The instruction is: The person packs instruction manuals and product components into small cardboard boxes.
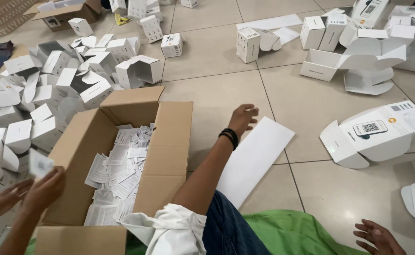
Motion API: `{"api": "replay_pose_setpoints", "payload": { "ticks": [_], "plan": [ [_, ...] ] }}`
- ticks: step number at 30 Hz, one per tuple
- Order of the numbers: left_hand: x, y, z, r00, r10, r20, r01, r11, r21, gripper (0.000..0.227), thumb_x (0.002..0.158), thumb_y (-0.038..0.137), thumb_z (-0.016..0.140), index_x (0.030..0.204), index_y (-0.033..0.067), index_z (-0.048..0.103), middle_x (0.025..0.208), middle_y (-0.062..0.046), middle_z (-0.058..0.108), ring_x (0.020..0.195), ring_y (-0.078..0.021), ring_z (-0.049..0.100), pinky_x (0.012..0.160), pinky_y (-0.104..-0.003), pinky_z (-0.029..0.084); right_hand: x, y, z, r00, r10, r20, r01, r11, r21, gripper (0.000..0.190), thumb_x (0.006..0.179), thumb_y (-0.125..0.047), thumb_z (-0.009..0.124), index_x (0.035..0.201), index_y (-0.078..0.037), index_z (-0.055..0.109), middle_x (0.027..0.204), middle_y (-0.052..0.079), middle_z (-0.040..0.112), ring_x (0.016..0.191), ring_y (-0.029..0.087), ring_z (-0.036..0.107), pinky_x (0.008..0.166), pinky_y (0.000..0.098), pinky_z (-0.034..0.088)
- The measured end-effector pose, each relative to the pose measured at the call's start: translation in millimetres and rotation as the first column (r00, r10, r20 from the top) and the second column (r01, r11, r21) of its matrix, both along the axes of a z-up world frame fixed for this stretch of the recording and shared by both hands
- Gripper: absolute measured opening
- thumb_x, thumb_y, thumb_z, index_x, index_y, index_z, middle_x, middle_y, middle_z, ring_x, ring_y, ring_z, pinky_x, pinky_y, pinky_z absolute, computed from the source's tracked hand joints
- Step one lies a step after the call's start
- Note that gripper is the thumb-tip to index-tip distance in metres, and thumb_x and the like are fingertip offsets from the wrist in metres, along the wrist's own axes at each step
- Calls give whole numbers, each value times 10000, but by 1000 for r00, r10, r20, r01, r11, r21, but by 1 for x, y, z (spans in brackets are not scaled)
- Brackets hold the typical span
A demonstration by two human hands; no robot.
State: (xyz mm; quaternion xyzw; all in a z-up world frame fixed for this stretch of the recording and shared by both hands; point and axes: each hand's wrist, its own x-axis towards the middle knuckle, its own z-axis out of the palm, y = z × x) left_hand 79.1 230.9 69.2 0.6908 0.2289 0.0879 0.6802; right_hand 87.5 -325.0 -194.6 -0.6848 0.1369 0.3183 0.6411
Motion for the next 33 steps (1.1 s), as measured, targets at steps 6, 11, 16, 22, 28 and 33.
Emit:
{"api": "replay_pose_setpoints", "payload": {
  "ticks": [6, 11, 16, 22, 28, 33],
  "plan": [
    [-18, -40, -29, 953, -261, -154, 292, 925, 242, 615, 949, 446, 617, 1430, 74, 521, 1275, -101, 688, 1090, -223, 693, 905, -394, 564, -50, 33, 79, 972, -95, 214, 87, 995, 46, 507, 1066, -250, 429, 1463, 60, 496, 1332, 300, 609, 1262, 408, 598, 1068, 575, 454],
    [-33, -54, -33, 896, -302, -325, 442, 670, 596, 578, 949, 469, 618, 1420, 143, 543, 1308, -84, 679, 1141, -241, 675, 943, -414, 558, -73, 57, 111, 923, -84, 376, 119, 990, -73, 502, 1085, -335, 451, 1397, 42, 567, 1263, 242, 662, 1199, 351, 642, 1009, 505, 514],
    [-45, -71, -31, 844, -323, -429, 537, 487, 689, 529, 941, 441, 634, 1404, 195, 560, 1325, -63, 661, 1148, -257, 668, 947, -434, 556, -92, 66, 129, 887, -102, 450, 127, 992, -26, 449, 1048, -338, 503, 1330, -16, 636, 1191, 168, 717, 1116, 275, 685, 943, 432, 550],
    [-42, -110, -27, 784, -426, -452, 587, 268, 764, 490, 931, 394, 647, 1366, 182, 572, 1343, -65, 618, 1180, -277, 619, 961, -469, 523, -98, 65, 148, 857, -121, 500, 124, 992, 28, 421, 1009, -375, 549, 1258, -64, 685, 1129, 88, 747, 1025, 194, 702, 860, 361, 567],
    [2, -183, -34, 783, -450, -430, 599, 359, 716, 483, 954, 404, 621, 1377, 178, 571, 1378, -38, 607, 1207, -256, 623, 995, -443, 540, -64, 46, 169, 839, -211, 501, 179, 978, 111, 376, 979, -316, 610, 1256, -71, 678, 1122, 68, 736, 1011, 175, 692, 853, 352, 570],
    [49, -274, -59, 760, -520, -389, 597, 324, 734, 540, 915, 414, 675, 1388, 178, 565, 1406, -60, 568, 1298, -268, 530, 1027, -458, 500, -22, 2, 174, 691, -212, 691, 266, 963, 29, 425, 978, -253, 658, 1351, -57, 601, 1302, 84, 659, 1201, 225, 603, 1005, 389, 506]
  ]
}}
